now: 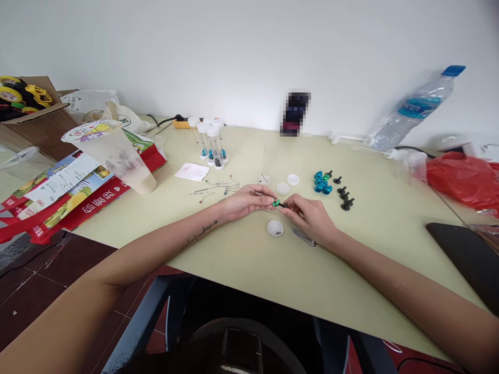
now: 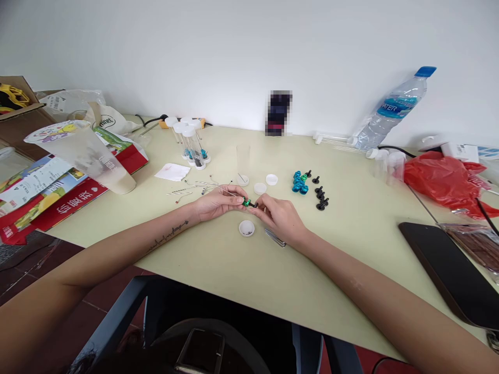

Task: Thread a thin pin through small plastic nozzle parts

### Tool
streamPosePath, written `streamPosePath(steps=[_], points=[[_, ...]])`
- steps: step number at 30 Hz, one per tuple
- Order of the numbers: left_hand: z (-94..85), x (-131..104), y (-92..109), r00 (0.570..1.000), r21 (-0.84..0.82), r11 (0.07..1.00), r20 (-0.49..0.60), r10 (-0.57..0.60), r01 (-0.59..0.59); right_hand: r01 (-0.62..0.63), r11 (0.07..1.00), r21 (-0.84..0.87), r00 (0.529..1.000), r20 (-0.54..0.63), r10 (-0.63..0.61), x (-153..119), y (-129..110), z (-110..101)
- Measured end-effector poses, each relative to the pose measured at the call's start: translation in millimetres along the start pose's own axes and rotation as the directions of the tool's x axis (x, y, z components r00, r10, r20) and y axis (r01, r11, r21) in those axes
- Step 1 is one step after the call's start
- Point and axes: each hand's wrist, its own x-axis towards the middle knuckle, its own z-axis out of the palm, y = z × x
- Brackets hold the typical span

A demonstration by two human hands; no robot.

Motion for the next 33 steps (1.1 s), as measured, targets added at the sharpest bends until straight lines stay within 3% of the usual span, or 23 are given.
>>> streamPosePath(steps=[8,17,33], points=[[1.1,-1.1,0.0,1.000,0.007,1.000,0.003,-0.018,0.018,-0.003,1.000,-0.002,0.997,0.075,0.003,1.0,-1.7,-4.5],[-0.8,0.0,0.6,1.000,0.009,1.000,0.003,-0.007,0.007,0.013,1.000,0.000,1.000,-0.023,-0.013,-0.9,0.4,0.8],[-0.1,-0.7,0.6,1.000,-0.017,1.000,-0.008,-0.009,0.009,0.018,1.000,0.010,0.999,-0.033,-0.017,-1.3,1.4,1.6]])
